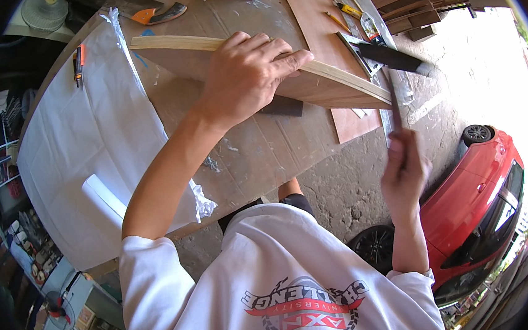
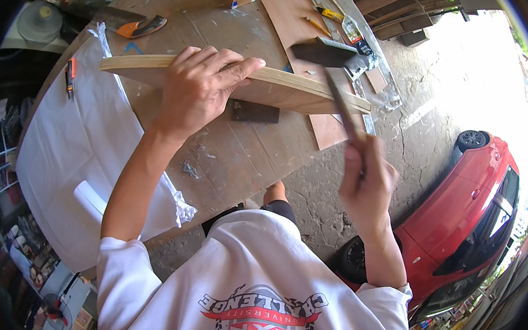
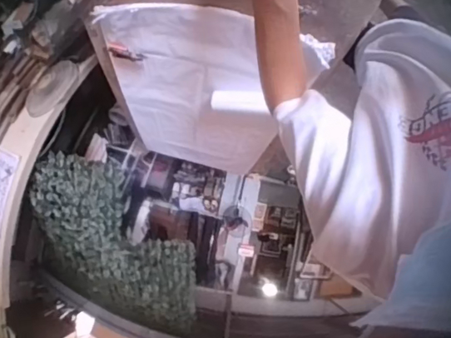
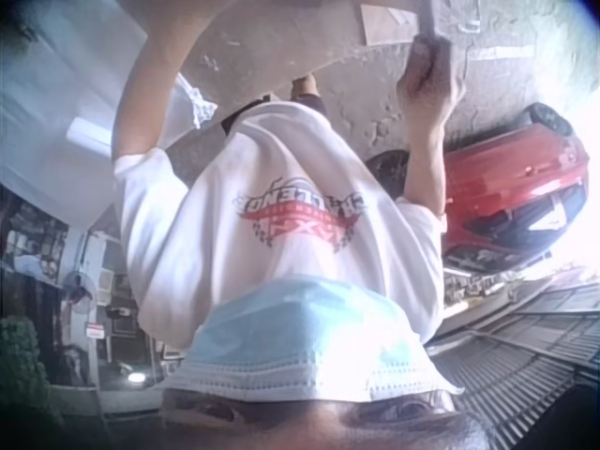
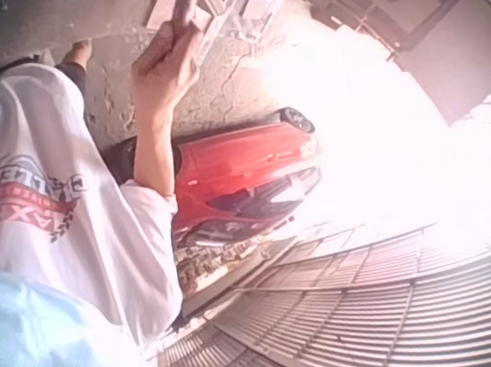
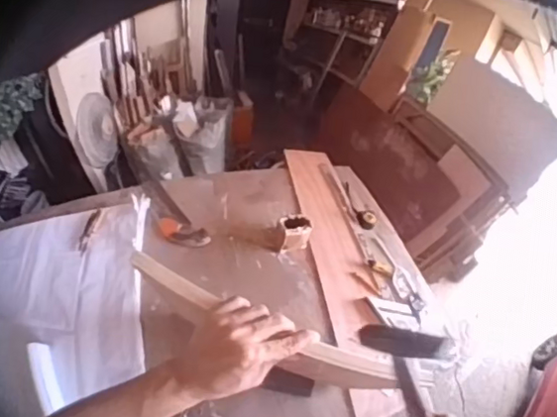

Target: The person assembles a rectangular wooden frame by nailing thin wooden strips to a flat board. They repeatedly pick up nails, position the strips, and hammer them into place. The person also moves around the workshop to retrieve additional nails from a storage box.

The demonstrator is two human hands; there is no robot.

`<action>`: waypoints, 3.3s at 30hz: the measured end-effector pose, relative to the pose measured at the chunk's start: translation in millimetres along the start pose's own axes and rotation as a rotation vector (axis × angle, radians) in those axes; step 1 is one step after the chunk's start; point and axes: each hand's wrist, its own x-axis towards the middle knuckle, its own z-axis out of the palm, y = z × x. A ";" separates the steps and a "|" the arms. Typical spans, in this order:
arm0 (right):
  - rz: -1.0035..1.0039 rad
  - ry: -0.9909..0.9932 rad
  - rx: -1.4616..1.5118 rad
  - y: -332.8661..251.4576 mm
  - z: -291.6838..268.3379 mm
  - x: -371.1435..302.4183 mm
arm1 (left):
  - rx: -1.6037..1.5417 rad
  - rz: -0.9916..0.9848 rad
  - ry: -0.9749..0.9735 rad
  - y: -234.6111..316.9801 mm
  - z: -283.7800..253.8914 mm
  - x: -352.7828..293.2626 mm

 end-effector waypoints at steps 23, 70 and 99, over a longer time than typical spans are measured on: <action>0.225 0.090 0.198 10.9 -6.6 -14.7 | 0.038 -0.006 -0.006 1.7 0.1 3.0; -0.081 -0.512 0.375 209.4 69.2 12.9 | -0.159 -1.592 0.076 93.8 179.0 -143.5; -0.575 -0.308 0.339 228.7 197.0 31.9 | -0.296 -1.772 0.230 108.5 197.1 -128.0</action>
